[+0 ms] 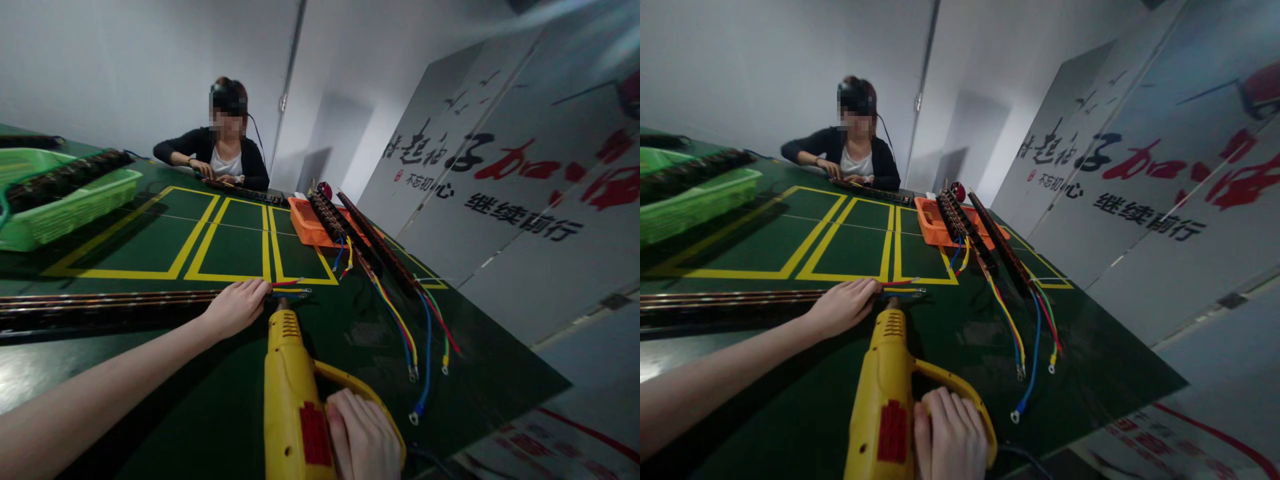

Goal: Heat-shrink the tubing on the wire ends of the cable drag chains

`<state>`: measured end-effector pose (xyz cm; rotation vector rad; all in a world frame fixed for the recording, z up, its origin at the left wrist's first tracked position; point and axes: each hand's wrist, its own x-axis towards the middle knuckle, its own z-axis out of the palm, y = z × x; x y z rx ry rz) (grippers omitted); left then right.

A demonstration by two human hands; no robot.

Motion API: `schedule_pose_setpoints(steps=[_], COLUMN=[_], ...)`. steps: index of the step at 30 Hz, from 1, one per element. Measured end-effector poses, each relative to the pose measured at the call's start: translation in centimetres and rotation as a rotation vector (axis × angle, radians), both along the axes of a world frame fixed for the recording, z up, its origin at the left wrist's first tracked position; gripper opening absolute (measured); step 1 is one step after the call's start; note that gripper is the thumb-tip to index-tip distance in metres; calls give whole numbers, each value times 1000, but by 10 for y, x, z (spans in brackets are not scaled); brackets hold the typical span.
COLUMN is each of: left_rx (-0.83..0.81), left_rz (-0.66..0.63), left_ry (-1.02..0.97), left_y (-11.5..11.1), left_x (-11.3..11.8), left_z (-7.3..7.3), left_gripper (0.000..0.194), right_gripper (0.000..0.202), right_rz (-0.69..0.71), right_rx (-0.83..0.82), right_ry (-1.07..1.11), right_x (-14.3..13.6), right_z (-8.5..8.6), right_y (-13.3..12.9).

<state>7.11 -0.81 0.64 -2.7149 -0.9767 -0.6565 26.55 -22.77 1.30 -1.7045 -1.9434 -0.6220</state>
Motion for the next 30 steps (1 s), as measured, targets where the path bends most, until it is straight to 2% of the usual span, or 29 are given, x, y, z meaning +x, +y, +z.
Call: schedule_pose_setpoints(steps=[6, 10, 15, 18, 30], left_rx=[-13, -26, -32, -21, 9], left_rz=[11, 12, 5, -6, -1], left_ry=[5, 14, 23, 35, 51], left_y=[0, 0, 0, 0, 1], left_x=[0, 0, -1, -2, -2], left_z=[1, 1, 2, 2, 1], left_gripper=[19, 19, 19, 19, 18], right_gripper=[42, 40, 34, 37, 42], right_rz=[-68, -65, 39, 44, -14], right_rx=[-51, -73, -143, -133, -73], right_ry=[154, 195, 164, 184, 165], right_x=[-19, -17, -3, 8, 58], right_z=[-16, -15, -2, 4, -5], right_y=[-4, -5, -3, 0, -3])
